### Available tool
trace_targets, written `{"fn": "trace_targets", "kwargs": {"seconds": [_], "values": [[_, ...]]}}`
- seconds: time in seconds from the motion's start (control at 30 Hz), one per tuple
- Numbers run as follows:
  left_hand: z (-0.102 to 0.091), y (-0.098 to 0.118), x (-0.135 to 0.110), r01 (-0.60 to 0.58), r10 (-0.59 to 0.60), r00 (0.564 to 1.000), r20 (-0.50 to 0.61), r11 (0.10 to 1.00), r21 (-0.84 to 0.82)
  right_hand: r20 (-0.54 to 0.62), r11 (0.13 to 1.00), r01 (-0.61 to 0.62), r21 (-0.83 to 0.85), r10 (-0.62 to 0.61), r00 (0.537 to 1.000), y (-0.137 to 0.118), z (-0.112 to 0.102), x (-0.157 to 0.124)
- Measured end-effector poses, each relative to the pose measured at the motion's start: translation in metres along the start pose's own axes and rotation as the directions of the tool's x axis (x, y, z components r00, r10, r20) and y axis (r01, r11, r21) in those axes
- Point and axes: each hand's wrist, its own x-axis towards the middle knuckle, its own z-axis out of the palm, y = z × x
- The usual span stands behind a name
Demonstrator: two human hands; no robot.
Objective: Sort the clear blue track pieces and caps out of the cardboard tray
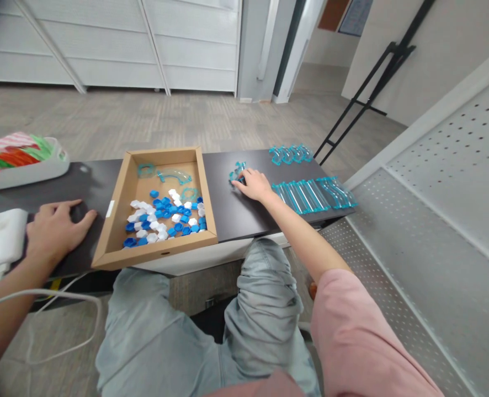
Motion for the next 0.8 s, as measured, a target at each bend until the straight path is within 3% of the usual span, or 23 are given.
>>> {"fn": "trace_targets", "kwargs": {"seconds": [0.2, 0.43, 0.8], "values": [[0.000, 0.001, 0.000, 0.012, -0.012, 1.000, 0.029, 0.999, 0.030, -0.077, 0.998, -0.039, -0.050, 0.035, 0.996, 0.021, -0.004, 0.010], [0.007, -0.006, 0.003, 0.053, -0.053, 0.998, 0.033, 0.999, 0.002, -0.021, 0.993, 0.010, -0.119, -0.013, 1.000, 0.039, -0.005, 0.022], [0.000, -0.002, -0.002, 0.102, -0.099, 0.992, 0.081, 0.994, -0.040, -0.023, 0.972, -0.165, -0.166, 0.164, 0.986, 0.077, -0.011, 0.060]]}}
